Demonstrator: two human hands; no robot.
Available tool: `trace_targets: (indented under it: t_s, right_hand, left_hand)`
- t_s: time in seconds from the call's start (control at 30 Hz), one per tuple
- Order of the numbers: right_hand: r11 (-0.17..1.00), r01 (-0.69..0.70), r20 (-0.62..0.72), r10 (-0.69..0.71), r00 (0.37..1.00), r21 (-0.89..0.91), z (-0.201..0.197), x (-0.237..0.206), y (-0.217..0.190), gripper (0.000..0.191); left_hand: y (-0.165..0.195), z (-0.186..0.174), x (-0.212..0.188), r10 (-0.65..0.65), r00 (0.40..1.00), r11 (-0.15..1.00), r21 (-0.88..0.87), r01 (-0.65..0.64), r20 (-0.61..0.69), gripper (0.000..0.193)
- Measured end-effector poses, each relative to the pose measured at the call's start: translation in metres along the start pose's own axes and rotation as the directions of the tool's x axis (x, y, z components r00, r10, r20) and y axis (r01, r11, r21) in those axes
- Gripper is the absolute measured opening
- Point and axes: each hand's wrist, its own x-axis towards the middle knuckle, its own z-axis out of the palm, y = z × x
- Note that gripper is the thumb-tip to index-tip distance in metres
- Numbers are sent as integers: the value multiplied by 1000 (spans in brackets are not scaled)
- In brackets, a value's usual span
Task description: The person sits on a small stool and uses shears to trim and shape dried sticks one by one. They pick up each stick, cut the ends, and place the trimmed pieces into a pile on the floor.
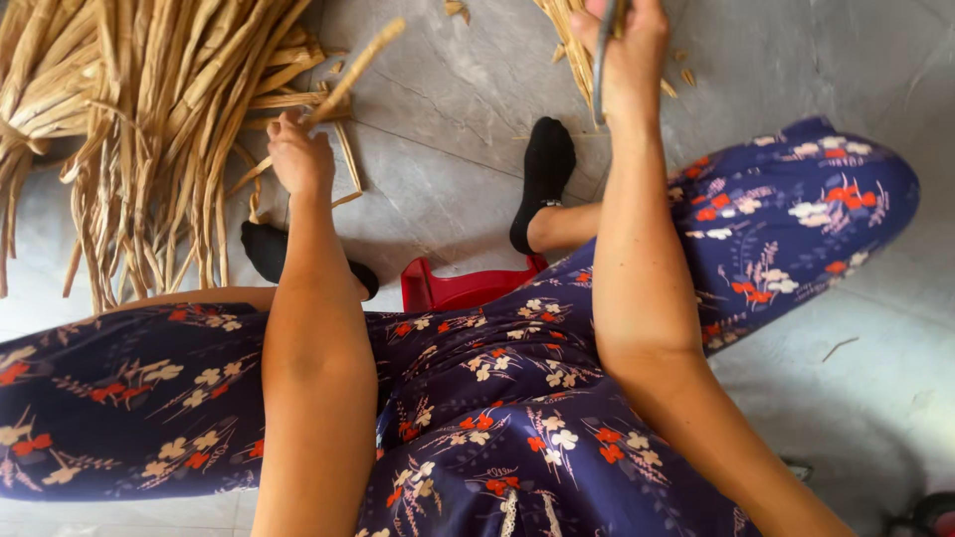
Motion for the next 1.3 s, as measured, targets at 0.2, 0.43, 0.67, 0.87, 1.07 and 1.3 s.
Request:
trace_targets:
  t_s: [0.2, 0.43, 0.67, 0.87, 1.07, 1.3]
  right_hand:
    - [952, -88, 77, 69, 995, 292, 10, -2, -22, 48]
    - [854, 59, 80, -116, 990, 517, 16, -39, -90, 45]
    - [798, 106, 84, -192, 978, 593, 12, -74, -148, 43]
    - [845, 152, 254, -318, 914, 512, 12, -109, -179, 46]
    - [849, 148, 336, -353, 874, 508, 19, -129, -191, 42]
    - [919, 288, 323, -368, 872, 269, 7, -126, -191, 67]
  left_hand:
    - [30, -18, -3, 151, 988, 904, -402, -148, -24, 19]
    - [83, -48, -39, 341, 911, 759, -640, -122, 231, 20]
    - [107, -97, -95, 480, 862, 712, -646, -275, 162, 30]
    - [122, -156, -119, 536, 835, 349, -868, -352, -122, 22]
    - [130, -176, -128, 546, 805, 421, -754, -504, -233, 17]
    - [124, -170, -122, 417, 906, -1, -997, -79, -72, 17]
